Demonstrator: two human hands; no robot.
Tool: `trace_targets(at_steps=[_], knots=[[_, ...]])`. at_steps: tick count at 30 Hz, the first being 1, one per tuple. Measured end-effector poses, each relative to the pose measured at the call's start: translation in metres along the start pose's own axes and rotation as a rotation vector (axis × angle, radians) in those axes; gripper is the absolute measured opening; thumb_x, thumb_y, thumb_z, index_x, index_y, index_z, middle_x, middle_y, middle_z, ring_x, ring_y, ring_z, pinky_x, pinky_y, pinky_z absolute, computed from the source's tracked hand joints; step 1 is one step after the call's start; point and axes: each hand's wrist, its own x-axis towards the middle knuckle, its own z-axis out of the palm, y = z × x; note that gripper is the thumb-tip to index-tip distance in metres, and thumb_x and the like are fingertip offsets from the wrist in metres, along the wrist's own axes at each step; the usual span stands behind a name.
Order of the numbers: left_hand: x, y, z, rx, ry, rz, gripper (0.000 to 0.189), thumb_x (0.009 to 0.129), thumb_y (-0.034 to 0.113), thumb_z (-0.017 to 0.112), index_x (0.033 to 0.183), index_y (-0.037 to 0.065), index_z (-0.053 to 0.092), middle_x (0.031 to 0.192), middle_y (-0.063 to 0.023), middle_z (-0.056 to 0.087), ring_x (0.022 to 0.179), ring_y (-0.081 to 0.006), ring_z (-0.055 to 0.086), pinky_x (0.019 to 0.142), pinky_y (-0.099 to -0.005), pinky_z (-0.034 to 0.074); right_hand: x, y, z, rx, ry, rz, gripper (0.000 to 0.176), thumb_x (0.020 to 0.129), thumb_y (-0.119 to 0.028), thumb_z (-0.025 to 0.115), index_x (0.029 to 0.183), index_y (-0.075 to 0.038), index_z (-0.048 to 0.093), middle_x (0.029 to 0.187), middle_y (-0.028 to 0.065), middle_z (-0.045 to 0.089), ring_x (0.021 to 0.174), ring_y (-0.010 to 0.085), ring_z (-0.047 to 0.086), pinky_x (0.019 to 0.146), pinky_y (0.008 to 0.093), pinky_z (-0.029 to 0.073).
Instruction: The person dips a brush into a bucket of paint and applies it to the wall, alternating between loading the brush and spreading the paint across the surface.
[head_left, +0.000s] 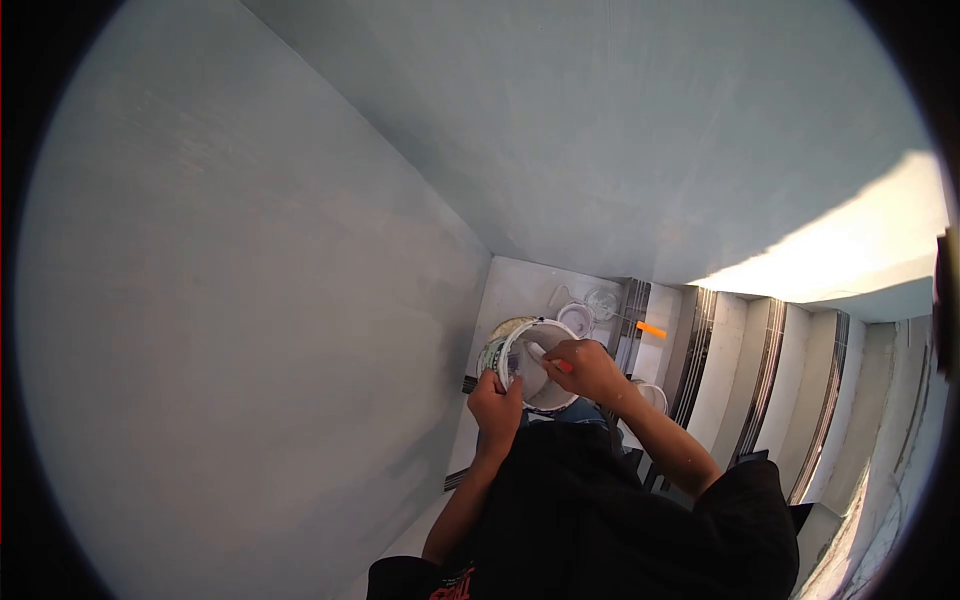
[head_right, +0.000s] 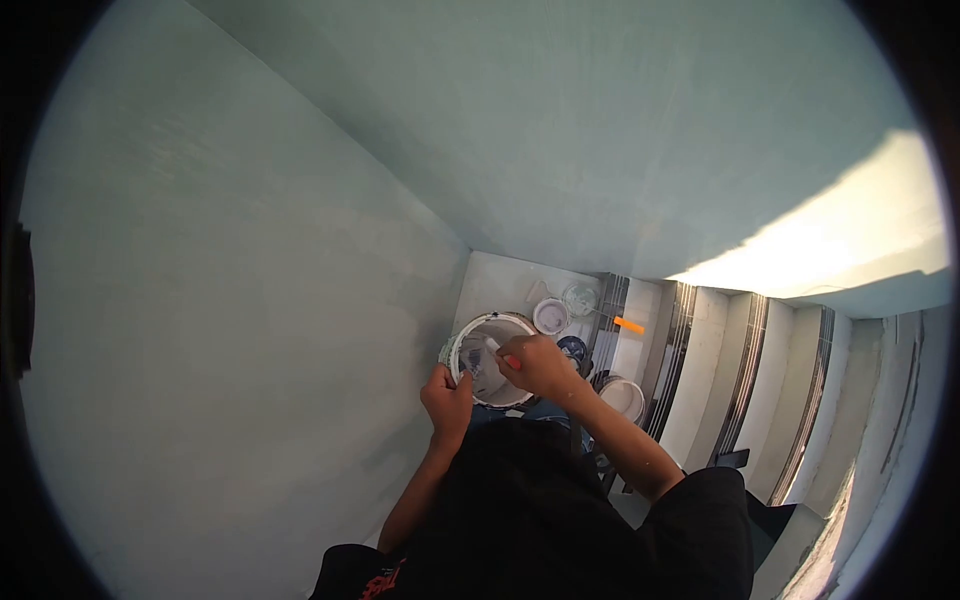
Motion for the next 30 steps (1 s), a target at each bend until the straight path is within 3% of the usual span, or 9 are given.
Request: trace_targets(at_steps=[6,11,13,16,17,20,24,27,30], knots=[[0.019,-0.018,-0.019,0.016,0.013,-0.063,0.033,0.076,0.011,0.075,0.067,0.002,0.044,0.053,-0.0089,0.045,0.046,-0.0208,0.043,0.048,-0.0362,0.037,0.033,-0.016,0.0,0.163,-0.017,0.167,0.018,0.081,-0.018,0.071,0.087,-0.002,0.074,0.08,0.0159,0.072,0.073,0.0322,0.07,0.07,0.037,0.055],[0.03,-0.063,-0.043,0.023,0.062,-0.126,0.031,0.077,0.01,0.074,0.068,0.001,0.045,0.053,-0.0093,0.045,0.047,-0.0214,0.043,0.049,-0.037,0.037,0.044,-0.024,0.02,0.558,-0.08,0.468,0.023,0.085,-0.019,0.07,0.092,0.002,0.075,0.075,0.0118,0.072,0.067,0.0177,0.068,0.066,0.0294,0.054],[0.042,-0.076,-0.046,0.045,0.069,-0.158,0.031,0.077,0.01,0.073,0.068,0.001,0.046,0.053,-0.0098,0.046,0.047,-0.0226,0.044,0.05,-0.0372,0.037,0.048,-0.004,0.027,0.705,-0.076,0.523,0.026,0.088,-0.016,0.067,0.101,0.005,0.073,0.077,0.0099,0.072,0.068,0.0132,0.068,0.064,0.0253,0.054],[0.05,-0.122,-0.048,0.068,0.056,-0.198,0.029,0.077,0.011,0.073,0.068,0.001,0.046,0.054,-0.0108,0.048,0.048,-0.0252,0.048,0.051,-0.0381,0.038,0.043,0.025,0.065,0.891,-0.091,0.665,0.029,0.089,-0.014,0.065,0.108,0.007,0.071,0.082,0.0118,0.073,0.071,0.0158,0.069,0.065,0.0265,0.056],[0.051,-0.136,-0.049,0.089,0.04,-0.213,0.029,0.077,0.011,0.073,0.069,0.001,0.047,0.055,-0.0111,0.049,0.048,-0.0262,0.049,0.051,-0.0384,0.039,0.039,0.034,0.073,0.912,-0.132,0.683,0.03,0.091,-0.012,0.06,0.112,0.008,0.069,0.091,0.0191,0.073,0.076,0.0199,0.072,0.067,0.0274,0.057],[0.064,-0.173,-0.027,0.114,0.017,-0.249,0.027,0.077,0.01,0.072,0.069,0.001,0.048,0.056,-0.0124,0.052,0.05,-0.0287,0.054,0.052,-0.0397,0.041,0.041,0.068,0.097,0.898,-0.218,0.887,0.031,0.091,-0.01,0.06,0.116,0.007,0.067,0.095,0.0209,0.073,0.079,0.0211,0.073,0.066,0.0272,0.057],[0.067,-0.227,0.019,0.189,-0.007,-0.267,0.024,0.076,0.006,0.07,0.069,0.002,0.048,0.056,-0.0113,0.052,0.049,-0.0293,0.053,0.051,-0.0401,0.041,0.038,0.134,0.137,0.963,-0.241,1.039,0.036,0.089,-0.012,0.063,0.12,0.007,0.065,0.1,0.0167,0.073,0.079,0.0191,0.073,0.064,0.0251,0.056],[0.072,-0.273,0.044,0.183,0.005,-0.326,0.023,0.075,0.003,0.068,0.069,0.002,0.046,0.057,-0.0097,0.05,0.049,-0.0279,0.049,0.051,-0.0391,0.04,0.049,0.175,0.164,0.816,-0.42,1.051,0.037,0.088,-0.015,0.064,0.118,0.006,0.066,0.099,0.0135,0.073,0.074,0.0183,0.072,0.064,0.0253,0.055],[0.071,-0.328,0.072,0.202,-0.012,-0.248,0.024,0.078,-0.002,0.063,0.069,0.003,0.042,0.058,-0.0031,0.043,0.054,-0.0112,0.037,0.051,-0.0302,0.035,0.063,0.225,0.196,0.65,-0.688,1.056,0.037,0.087,-0.021,0.063,0.116,0.001,0.069,0.095,0.0107,0.074,0.071,0.0161,0.071,0.062,0.0262,0.053]])
